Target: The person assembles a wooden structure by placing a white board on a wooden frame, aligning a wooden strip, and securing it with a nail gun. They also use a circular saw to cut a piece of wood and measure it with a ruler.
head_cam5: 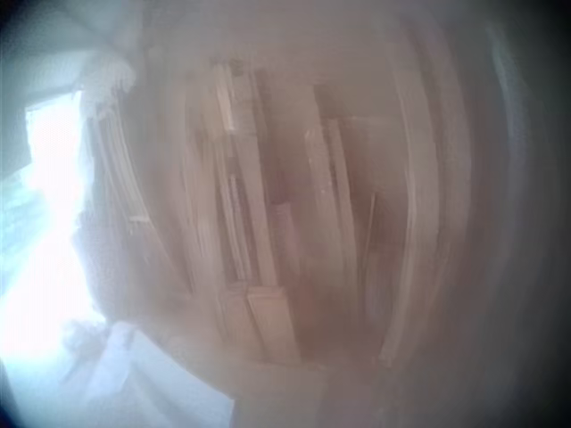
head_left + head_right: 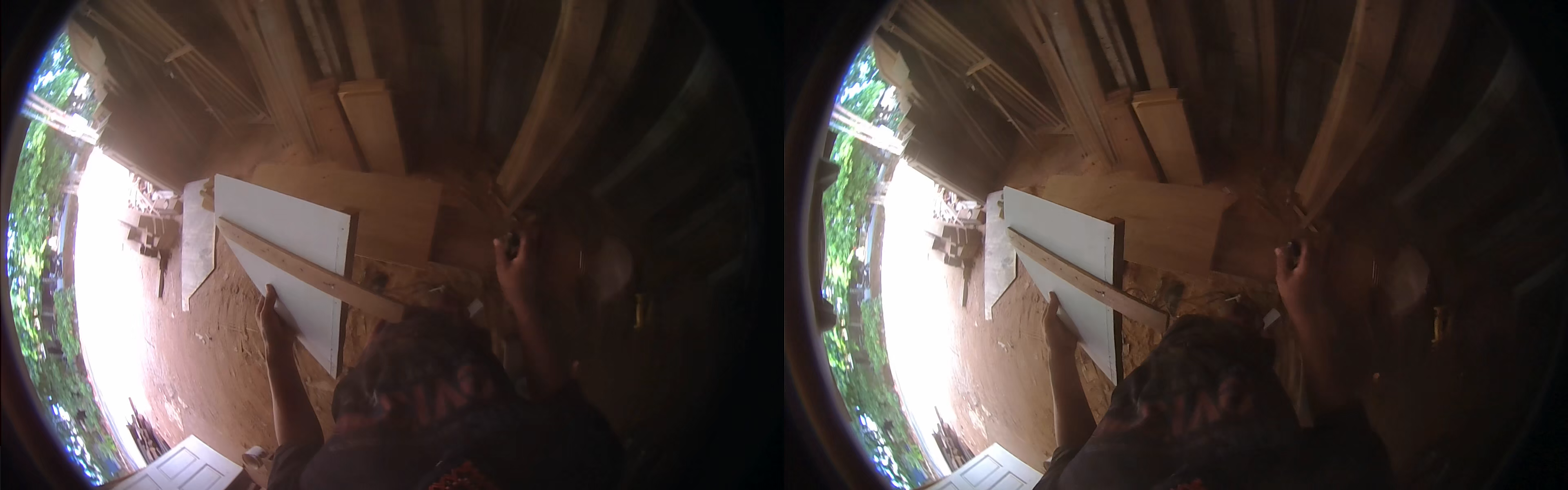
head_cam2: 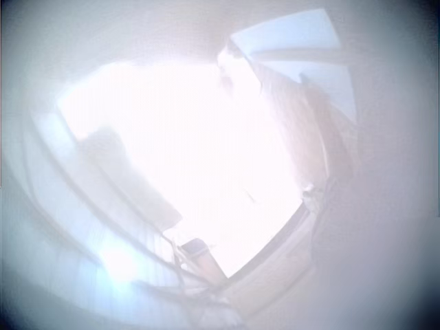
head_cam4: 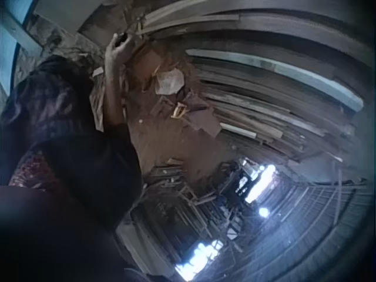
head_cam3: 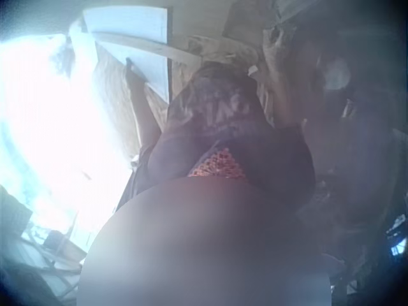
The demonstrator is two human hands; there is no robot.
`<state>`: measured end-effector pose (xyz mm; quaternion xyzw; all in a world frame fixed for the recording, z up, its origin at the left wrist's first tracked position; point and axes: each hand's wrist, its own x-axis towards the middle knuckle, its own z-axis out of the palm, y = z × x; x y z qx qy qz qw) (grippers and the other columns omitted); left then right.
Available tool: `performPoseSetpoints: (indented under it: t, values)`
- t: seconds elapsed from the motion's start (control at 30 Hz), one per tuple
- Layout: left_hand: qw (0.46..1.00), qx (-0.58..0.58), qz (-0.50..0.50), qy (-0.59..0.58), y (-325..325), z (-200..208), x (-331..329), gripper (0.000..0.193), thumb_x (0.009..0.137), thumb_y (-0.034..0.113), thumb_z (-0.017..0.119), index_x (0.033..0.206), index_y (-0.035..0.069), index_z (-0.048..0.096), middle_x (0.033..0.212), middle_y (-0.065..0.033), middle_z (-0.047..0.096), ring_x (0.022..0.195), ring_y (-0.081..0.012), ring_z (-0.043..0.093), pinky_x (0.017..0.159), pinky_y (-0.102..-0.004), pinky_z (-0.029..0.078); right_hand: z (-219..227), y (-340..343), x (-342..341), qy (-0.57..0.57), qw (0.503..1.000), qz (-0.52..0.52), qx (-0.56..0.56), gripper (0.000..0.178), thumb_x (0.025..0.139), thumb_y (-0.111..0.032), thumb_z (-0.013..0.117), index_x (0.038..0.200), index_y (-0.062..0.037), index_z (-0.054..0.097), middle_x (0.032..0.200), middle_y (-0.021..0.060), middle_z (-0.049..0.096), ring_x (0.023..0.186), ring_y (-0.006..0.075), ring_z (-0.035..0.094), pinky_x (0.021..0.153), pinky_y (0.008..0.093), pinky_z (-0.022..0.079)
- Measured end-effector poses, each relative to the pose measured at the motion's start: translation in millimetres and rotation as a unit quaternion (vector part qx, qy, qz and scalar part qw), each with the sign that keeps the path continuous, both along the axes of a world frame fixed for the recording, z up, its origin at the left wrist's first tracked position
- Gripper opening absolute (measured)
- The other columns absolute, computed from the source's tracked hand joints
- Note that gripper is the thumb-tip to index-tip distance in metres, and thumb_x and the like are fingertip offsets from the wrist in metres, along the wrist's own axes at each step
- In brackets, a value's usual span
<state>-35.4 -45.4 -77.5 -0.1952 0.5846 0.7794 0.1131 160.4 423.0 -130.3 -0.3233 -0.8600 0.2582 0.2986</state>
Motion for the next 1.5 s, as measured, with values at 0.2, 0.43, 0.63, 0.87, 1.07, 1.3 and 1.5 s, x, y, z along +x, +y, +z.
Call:
performPoseSetpoints:
  t: [0.2, 0.43, 0.63, 0.87, 1.07, 1.3, 1.5]
  values:
    - [0.995, 0.004, -0.103, 0.005, 30, -2, -19, 0.055, 0.105, 0.036, 0.061, 0.139, -0.006, 0.054, 0.126, -0.0151, 0.065, 0.116, -0.0288, 0.063, 0.102, -0.0408, 0.049, -43, -3, 2, -0.14, 0.978, 0.156, -0.017, 0.057, 0.076, -0.028, 0.09, 0.118, -0.0046, 0.06, 0.112, 0.0173, 0.065, 0.106, 0.0383, 0.063, 0.089, 0.0476, 0.052]
    - [0.987, -0.049, -0.145, 0.044, 60, 2, -37, 0.045, 0.102, 0.024, 0.067, 0.136, -0.004, 0.059, 0.123, -0.0123, 0.067, 0.109, -0.0248, 0.065, 0.098, -0.0384, 0.051, -73, -12, 1, -0.041, 0.978, 0.188, -0.081, 0.059, 0.074, -0.023, 0.089, 0.123, -0.0054, 0.061, 0.116, 0.0178, 0.065, 0.107, 0.039, 0.064, 0.092, 0.0476, 0.051]
    - [0.98, -0.124, -0.153, 0.029, 72, 8, -54, 0.032, 0.1, 0.016, 0.068, 0.127, 0.0, 0.065, 0.113, -0.0074, 0.069, 0.1, -0.0174, 0.066, 0.086, -0.0304, 0.053, -13, -27, -3, -0.09, 0.938, 0.17, -0.288, 0.045, 0.092, -0.032, 0.078, 0.123, -0.0039, 0.063, 0.114, 0.0145, 0.069, 0.105, 0.0289, 0.067, 0.091, 0.0426, 0.052]
    - [0.973, -0.153, -0.171, 0.021, 126, -12, -60, 0.023, 0.096, 0.019, 0.075, 0.11, 0.001, 0.07, 0.088, -0.0011, 0.067, 0.071, -0.0107, 0.062, 0.059, -0.0242, 0.047, 54, -93, -27, -0.035, 0.685, 0.355, -0.635, 0.029, 0.105, -0.026, 0.063, 0.119, -0.0017, 0.063, 0.089, 0.0068, 0.071, 0.075, 0.0152, 0.068, 0.071, 0.0321, 0.054]
    - [0.957, -0.14, -0.248, 0.052, 161, -11, -60, 0.043, 0.096, 0.03, 0.076, 0.12, -0.004, 0.067, 0.097, -0.0063, 0.069, 0.086, -0.0152, 0.065, 0.075, -0.0305, 0.053, 90, -81, -15, -0.108, 0.775, 0.281, -0.555, 0.022, 0.103, -0.02, 0.062, 0.118, -0.0039, 0.061, 0.082, 0.0029, 0.065, 0.066, 0.007, 0.058, 0.061, 0.0255, 0.049]
    - [0.959, -0.107, -0.257, 0.052, 166, -19, -64, 0.059, 0.094, 0.031, 0.078, 0.138, -0.002, 0.057, 0.126, -0.0169, 0.065, 0.113, -0.0216, 0.065, 0.094, -0.0371, 0.054, 114, -87, -13, -0.06, 0.748, 0.241, -0.616, 0.012, 0.101, -0.018, 0.062, 0.099, -0.0069, 0.057, 0.076, -0.0003, 0.06, 0.063, 0.0073, 0.054, 0.059, 0.0257, 0.047]
    - [0.786, -0.389, -0.338, 0.342, 168, 0, -23, 0.096, 0.082, 0.044, 0.087, 0.157, 0.009, 0.039, 0.154, -0.0224, 0.046, 0.146, -0.0347, 0.043, 0.112, -0.051, 0.042, 137, -93, -14, -0.084, 0.794, 0.266, -0.54, 0.015, 0.103, -0.02, 0.059, 0.106, -0.0053, 0.059, 0.08, 0.0014, 0.063, 0.067, 0.0087, 0.059, 0.061, 0.0266, 0.049]
